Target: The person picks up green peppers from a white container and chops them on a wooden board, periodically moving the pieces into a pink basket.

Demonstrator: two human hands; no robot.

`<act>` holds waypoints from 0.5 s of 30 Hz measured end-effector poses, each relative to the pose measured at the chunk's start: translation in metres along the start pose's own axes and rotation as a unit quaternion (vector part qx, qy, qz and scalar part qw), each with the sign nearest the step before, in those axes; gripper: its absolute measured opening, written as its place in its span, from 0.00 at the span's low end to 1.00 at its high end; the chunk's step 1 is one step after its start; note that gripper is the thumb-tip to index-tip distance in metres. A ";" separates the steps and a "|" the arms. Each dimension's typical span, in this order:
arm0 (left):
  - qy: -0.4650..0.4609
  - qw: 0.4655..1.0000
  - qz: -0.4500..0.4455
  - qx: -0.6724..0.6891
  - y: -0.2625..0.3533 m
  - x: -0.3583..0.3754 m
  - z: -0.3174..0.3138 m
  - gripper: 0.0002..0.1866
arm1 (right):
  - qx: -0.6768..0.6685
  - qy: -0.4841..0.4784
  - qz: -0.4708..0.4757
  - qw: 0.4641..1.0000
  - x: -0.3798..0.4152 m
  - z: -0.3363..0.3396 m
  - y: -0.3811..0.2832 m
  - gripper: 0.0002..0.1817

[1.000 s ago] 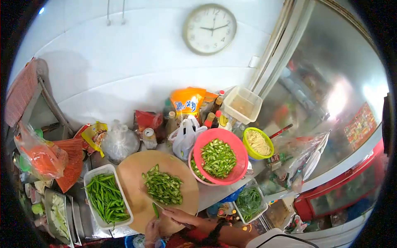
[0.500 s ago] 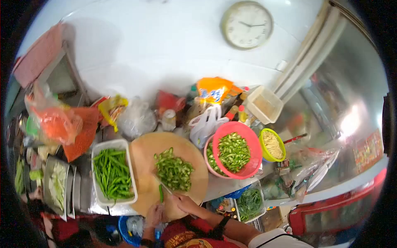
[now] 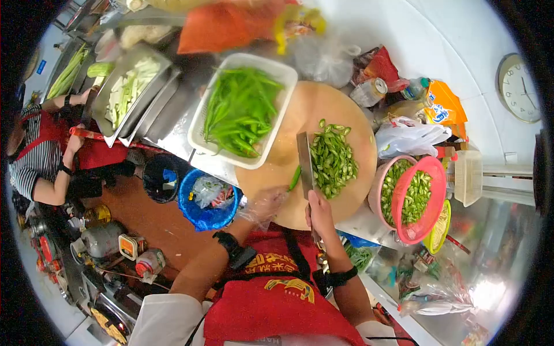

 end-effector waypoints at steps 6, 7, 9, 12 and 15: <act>0.065 0.990 -0.101 -0.067 -0.018 -0.011 -0.005 0.16 | 0.021 0.011 0.007 1.000 0.000 0.002 0.001 0.21; 0.061 0.990 -0.106 -0.068 -0.017 -0.011 -0.006 0.16 | 0.024 0.005 0.006 1.000 0.000 0.002 0.001 0.21; 0.060 0.992 -0.094 -0.064 -0.015 -0.011 -0.004 0.16 | 0.017 0.018 -0.005 1.000 0.004 0.001 -0.006 0.21; 0.071 0.995 -0.068 -0.027 -0.013 -0.010 -0.006 0.13 | 0.019 0.026 0.004 0.999 0.009 0.000 -0.010 0.21; 0.119 0.966 -0.229 -0.010 -0.038 -0.018 -0.014 0.13 | 0.174 0.003 0.124 0.977 -0.009 0.007 0.040 0.13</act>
Point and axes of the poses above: each hand's wrist, its own x-axis away from the middle knuckle, its own z-axis out of the back of the hand, y = z × x, the point moved 1 cm from there along -x, towards the middle knuckle, and after that the axes turned 5 degrees about z, right-handed, at the moved point
